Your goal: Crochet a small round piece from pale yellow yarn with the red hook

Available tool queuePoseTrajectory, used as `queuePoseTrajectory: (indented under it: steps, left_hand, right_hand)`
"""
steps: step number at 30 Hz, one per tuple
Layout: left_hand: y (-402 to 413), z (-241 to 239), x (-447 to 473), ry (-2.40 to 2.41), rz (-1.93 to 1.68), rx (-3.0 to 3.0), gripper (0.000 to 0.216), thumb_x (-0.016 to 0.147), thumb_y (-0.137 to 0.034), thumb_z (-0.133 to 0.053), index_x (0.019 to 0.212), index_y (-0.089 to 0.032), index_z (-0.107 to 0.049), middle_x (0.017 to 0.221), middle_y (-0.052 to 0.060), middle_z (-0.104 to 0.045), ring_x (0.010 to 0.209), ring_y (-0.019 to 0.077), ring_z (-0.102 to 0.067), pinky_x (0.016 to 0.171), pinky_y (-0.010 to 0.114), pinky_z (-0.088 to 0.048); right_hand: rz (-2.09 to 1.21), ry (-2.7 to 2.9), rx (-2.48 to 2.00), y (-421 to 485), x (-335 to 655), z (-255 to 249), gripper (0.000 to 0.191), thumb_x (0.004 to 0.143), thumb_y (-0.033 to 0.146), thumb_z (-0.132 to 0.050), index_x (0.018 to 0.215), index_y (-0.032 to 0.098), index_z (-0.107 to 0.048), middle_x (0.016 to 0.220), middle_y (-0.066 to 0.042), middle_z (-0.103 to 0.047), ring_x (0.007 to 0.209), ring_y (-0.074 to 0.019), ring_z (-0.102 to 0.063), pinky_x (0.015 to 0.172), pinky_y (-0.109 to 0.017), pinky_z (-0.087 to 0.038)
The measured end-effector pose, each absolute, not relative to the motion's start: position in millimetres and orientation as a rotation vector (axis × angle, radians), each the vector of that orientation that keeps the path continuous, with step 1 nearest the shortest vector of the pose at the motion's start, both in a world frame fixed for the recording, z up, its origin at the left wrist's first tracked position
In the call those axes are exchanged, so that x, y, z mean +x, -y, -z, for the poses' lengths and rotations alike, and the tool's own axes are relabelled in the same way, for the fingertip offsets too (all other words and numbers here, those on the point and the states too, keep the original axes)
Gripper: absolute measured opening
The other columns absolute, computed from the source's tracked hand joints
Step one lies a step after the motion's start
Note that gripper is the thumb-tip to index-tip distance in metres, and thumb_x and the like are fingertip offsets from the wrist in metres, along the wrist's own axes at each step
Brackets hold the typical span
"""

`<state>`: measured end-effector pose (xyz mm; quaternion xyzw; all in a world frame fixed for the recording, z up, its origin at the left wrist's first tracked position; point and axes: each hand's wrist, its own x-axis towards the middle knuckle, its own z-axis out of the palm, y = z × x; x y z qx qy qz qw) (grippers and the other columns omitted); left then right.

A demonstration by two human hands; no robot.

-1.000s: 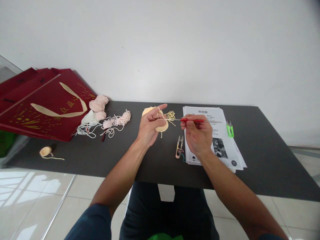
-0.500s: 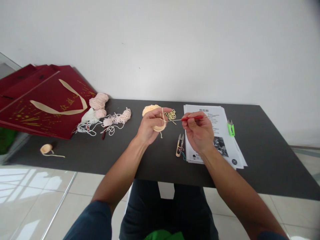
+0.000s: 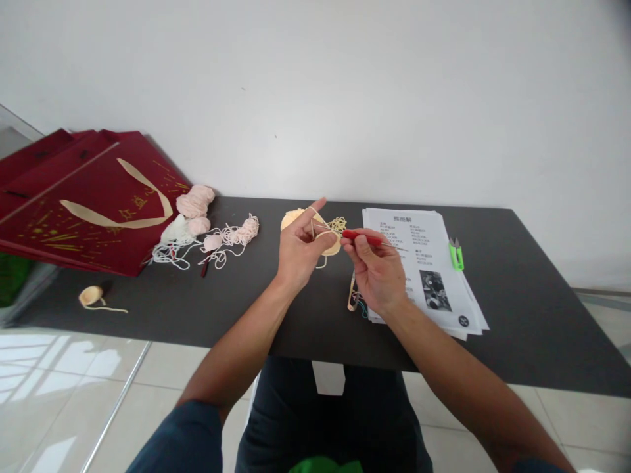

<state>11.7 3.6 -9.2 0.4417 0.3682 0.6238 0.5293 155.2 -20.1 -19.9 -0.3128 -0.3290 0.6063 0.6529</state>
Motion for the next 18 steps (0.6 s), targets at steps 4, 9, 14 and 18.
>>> queuePoseTrajectory:
  steps: [4,9,14,18]
  left_hand:
    - [-2.4,9.4,13.4,-0.915,-1.476,1.049,0.066,0.07,-0.017,-0.083,0.134,-0.024,-0.07,0.079,-0.003,-0.072,0.068,0.0087,-0.061,0.068,0.022,-0.05]
    - [-1.8,6.7,14.8,-0.956,-1.491,1.03,0.049,0.067,-0.012,-0.078,0.115,-0.022,-0.077,0.081,-0.002,-0.07,0.069,0.0097,-0.061,0.065,0.023,-0.048]
    - [-1.6,5.7,15.4,-0.981,-1.536,1.043,0.044,0.067,-0.011,-0.077,0.109,-0.022,-0.079,0.075,-0.005,-0.063,0.063,0.0075,-0.053,0.059,0.021,-0.042]
    - [-1.9,7.0,15.4,-0.996,-1.572,1.074,0.044,0.069,-0.012,-0.076,0.111,-0.024,-0.078,0.076,-0.004,-0.065,0.064,0.0082,-0.054,0.06,0.022,-0.042]
  right_hand:
    - [-1.35,0.748,-0.72,18.9,155.5,21.3,0.011,0.086,0.03,-0.082,0.095,0.025,-0.076,0.094,0.002,-0.083,0.084,-0.0085,-0.078,0.084,-0.019,-0.067]
    - [-1.297,0.747,-0.698,16.7,155.7,19.1,0.011,0.085,0.029,-0.083,0.091,0.025,-0.075,0.09,0.002,-0.081,0.077,-0.0086,-0.075,0.075,-0.02,-0.065]
    - [-1.152,0.81,-0.678,16.0,158.5,15.5,0.012,0.082,0.025,-0.084,0.088,0.025,-0.074,0.087,0.002,-0.079,0.071,-0.0094,-0.071,0.066,-0.022,-0.06]
    - [-1.026,0.892,-0.665,15.6,163.1,18.2,0.011,0.084,0.022,-0.083,0.088,0.024,-0.073,0.091,0.001,-0.077,0.07,-0.0092,-0.07,0.064,-0.023,-0.056]
